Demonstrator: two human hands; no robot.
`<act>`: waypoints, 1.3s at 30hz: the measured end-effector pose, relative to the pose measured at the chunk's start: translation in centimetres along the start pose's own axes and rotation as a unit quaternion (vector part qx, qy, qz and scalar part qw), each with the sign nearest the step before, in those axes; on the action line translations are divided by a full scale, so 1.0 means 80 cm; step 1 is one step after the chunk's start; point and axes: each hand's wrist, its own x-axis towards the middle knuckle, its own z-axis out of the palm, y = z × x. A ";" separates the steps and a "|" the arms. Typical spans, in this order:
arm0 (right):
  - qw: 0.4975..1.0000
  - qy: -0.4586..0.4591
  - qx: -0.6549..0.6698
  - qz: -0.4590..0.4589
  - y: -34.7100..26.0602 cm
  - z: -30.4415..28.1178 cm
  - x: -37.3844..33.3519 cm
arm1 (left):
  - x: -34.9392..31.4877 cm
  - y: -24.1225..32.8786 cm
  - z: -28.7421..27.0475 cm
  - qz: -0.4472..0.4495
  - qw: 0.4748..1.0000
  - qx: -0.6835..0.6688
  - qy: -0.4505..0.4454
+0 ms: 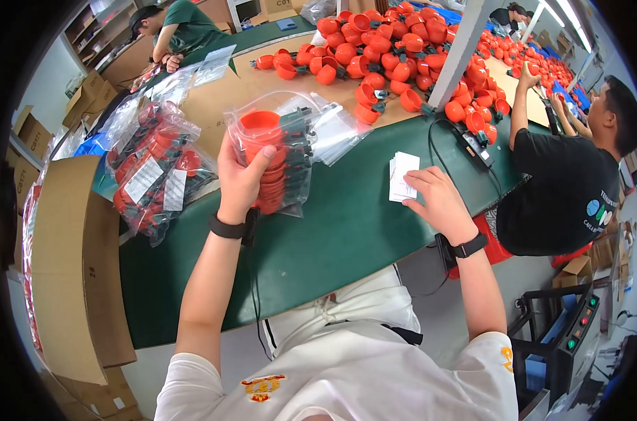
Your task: The person picks up a plastic bag and places several red plastic cups inside it one by one. They then take a small white card from a stack, slide it into the bag, and seal the top.
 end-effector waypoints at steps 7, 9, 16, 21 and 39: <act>1.000 0.009 0.019 0.003 0.019 0.003 -0.004 | 0.001 -0.006 0.002 -0.007 1.000 -0.004 0.010; 1.000 0.001 0.021 -0.012 0.019 0.002 0.000 | 0.002 -0.005 -0.002 0.001 1.000 -0.004 0.005; 0.999 0.002 0.040 -0.025 0.023 0.004 -0.003 | -0.005 -0.011 -0.008 -0.014 0.999 0.035 0.014; 0.998 0.030 0.015 -0.044 0.016 0.002 0.000 | -0.004 -0.010 -0.010 -0.001 0.999 0.050 0.015; 0.991 0.109 -0.047 -0.055 0.024 0.016 0.001 | -0.003 -0.012 -0.010 -0.002 0.999 0.046 -0.005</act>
